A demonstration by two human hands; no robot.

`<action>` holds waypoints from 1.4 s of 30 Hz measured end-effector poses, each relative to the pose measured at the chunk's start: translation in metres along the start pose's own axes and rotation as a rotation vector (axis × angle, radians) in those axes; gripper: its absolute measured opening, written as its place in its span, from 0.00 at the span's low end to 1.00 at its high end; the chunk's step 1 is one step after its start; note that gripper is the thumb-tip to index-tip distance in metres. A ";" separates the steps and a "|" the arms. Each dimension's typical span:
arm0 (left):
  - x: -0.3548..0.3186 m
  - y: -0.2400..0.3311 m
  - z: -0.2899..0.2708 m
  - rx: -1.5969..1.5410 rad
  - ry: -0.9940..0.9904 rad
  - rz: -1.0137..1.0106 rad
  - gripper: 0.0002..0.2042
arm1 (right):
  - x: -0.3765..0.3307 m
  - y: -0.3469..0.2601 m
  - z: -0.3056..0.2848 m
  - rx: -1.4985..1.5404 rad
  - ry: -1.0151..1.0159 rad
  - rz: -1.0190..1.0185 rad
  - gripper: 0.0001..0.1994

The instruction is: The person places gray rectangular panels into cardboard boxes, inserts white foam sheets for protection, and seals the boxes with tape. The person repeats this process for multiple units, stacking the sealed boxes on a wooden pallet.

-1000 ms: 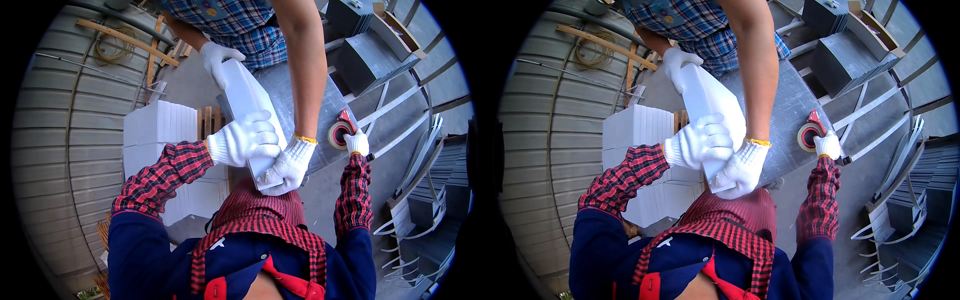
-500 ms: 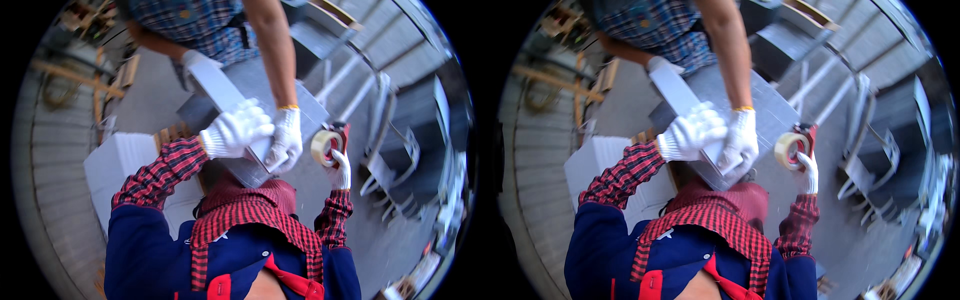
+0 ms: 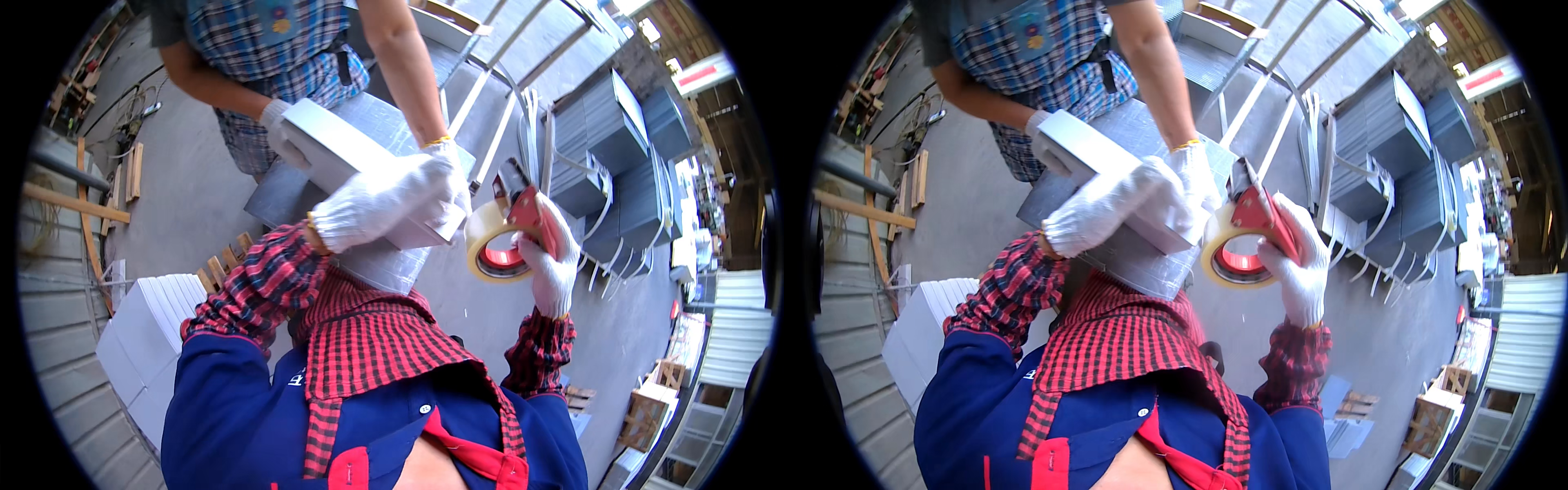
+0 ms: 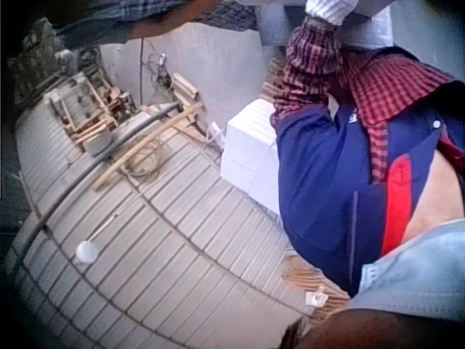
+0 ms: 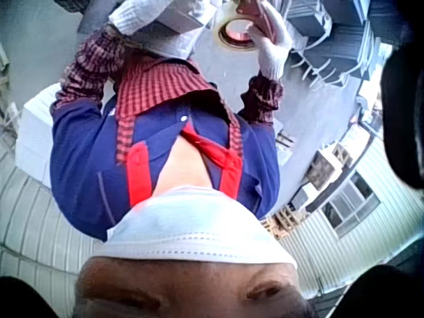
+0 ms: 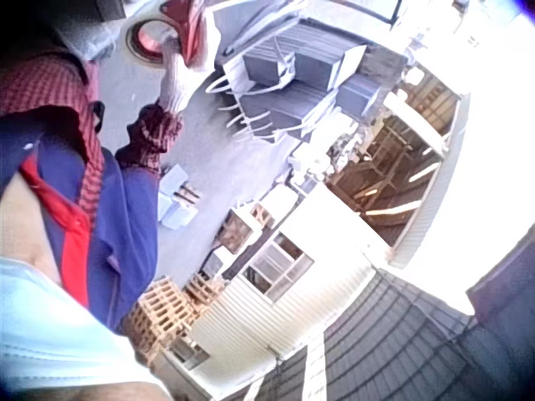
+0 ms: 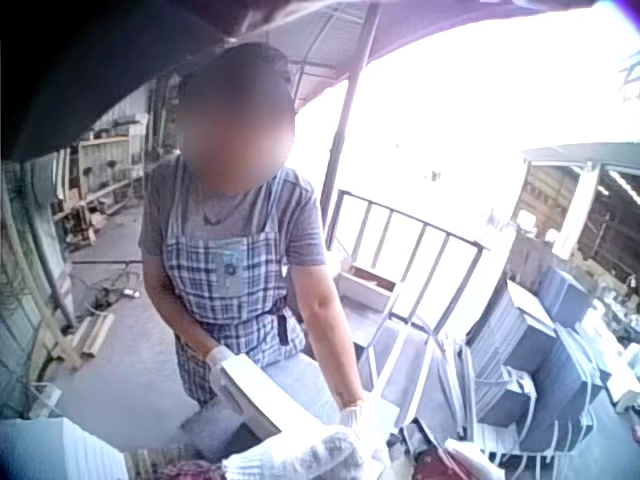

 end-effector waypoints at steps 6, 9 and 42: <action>-0.006 -0.031 -0.006 0.027 -0.089 0.162 0.22 | -0.015 -0.070 0.029 -0.483 0.046 -0.619 0.25; -0.022 -0.006 0.003 0.306 -0.094 0.482 0.20 | -0.017 -0.080 0.036 -0.545 0.066 -0.690 0.25; -0.018 0.052 -0.243 1.219 0.431 -0.013 0.18 | 0.030 -0.133 0.133 -0.837 -0.180 -0.713 0.24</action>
Point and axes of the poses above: each hand's wrist, its own x-axis towards the middle knuckle, its own z-axis out of the palm, y = z × x, the point moved 6 cm from there along x, towards the middle knuckle, and after that the axes turned 15 degrees about -x, right-handed, at the moved point
